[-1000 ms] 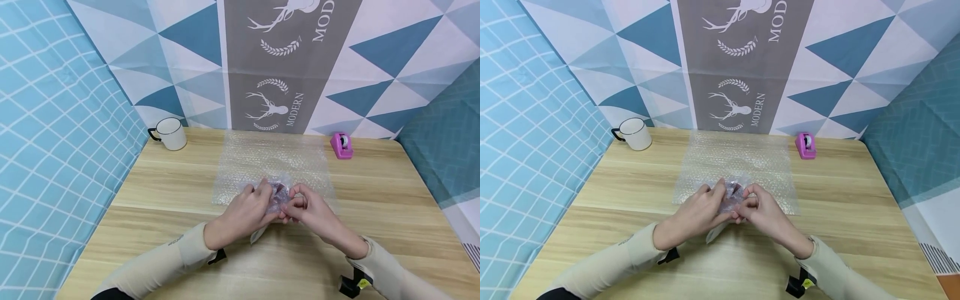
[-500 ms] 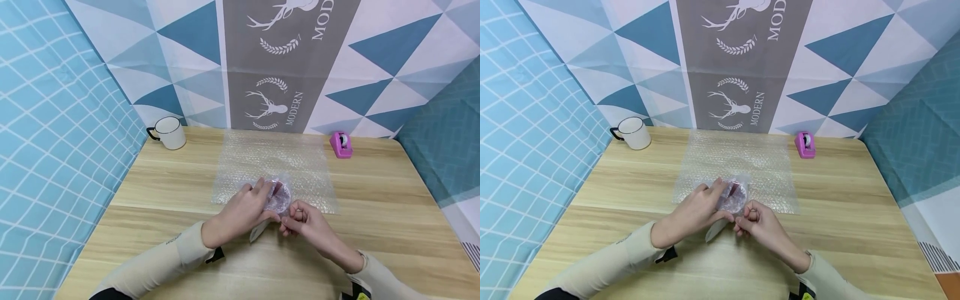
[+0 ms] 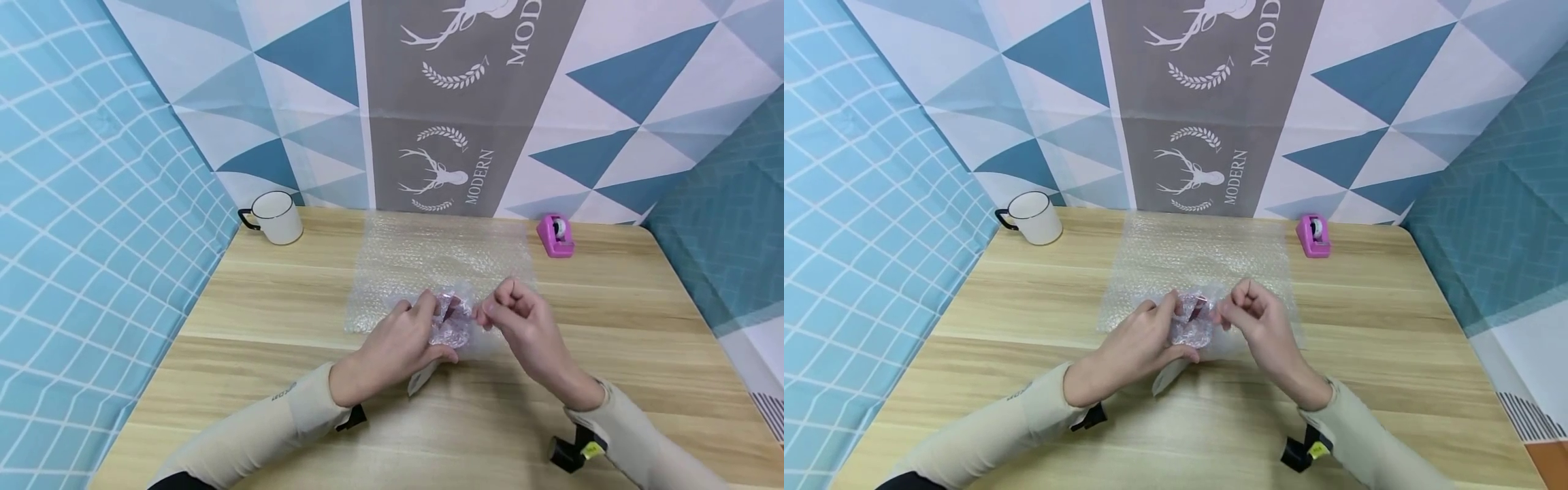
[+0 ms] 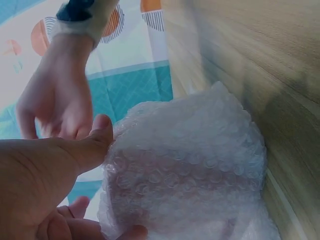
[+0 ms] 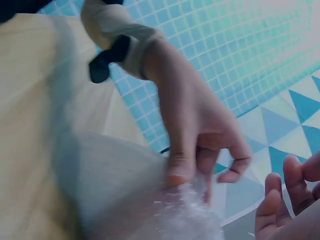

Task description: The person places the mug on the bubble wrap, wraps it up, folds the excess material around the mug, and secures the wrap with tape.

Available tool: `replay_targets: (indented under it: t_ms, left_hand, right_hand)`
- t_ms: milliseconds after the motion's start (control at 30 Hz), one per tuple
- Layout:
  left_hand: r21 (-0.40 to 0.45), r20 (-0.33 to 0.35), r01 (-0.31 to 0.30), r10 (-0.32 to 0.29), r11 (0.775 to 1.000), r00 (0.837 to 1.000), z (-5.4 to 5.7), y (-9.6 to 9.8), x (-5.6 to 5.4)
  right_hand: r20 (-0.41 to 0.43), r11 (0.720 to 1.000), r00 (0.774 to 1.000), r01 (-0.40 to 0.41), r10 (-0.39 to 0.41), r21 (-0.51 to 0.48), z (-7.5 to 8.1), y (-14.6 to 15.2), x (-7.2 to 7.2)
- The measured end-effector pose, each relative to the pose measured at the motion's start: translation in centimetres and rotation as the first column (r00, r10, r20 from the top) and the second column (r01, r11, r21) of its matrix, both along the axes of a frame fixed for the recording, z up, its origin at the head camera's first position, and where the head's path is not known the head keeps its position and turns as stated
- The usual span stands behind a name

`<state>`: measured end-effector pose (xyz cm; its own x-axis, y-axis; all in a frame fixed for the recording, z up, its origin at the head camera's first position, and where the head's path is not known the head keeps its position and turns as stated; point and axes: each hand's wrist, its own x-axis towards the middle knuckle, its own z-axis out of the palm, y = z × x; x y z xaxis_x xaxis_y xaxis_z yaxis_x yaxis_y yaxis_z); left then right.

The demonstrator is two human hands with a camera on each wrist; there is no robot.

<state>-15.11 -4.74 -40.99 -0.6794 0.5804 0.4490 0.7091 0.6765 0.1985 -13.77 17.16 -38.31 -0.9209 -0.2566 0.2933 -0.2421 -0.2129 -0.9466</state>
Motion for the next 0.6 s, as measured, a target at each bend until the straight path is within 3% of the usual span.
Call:
replay_targets:
  t_ms: [133, 367, 467, 600]
  left_hand:
    - [-0.002, -0.028, 0.001, -0.001, 1.000, 1.000, 0.0, -0.1, 0.1]
    - [-0.013, -0.060, 0.007, -0.008, 1.000, 0.998, -0.4, -0.2, 0.1]
    - [-0.010, -0.066, 0.008, -0.008, 1.000, 0.998, -0.5, -0.3, 0.1]
    - [0.012, -0.059, 0.010, -0.009, 1.000, 0.998, -0.6, -0.3, 0.0]
  right_hand:
    - [0.079, 0.996, 0.996, -0.033, 0.040, -0.086, 1.1, -0.9, -1.9]
    - [0.114, 0.989, 0.992, -0.040, 0.057, -0.143, 1.4, -2.9, -4.8]
    - [0.162, 0.986, 0.983, -0.059, 0.084, -0.154, 0.8, -3.4, -5.4]
    - [0.263, 0.993, 0.961, -0.056, 0.082, -0.103, -0.2, -3.4, -5.3]
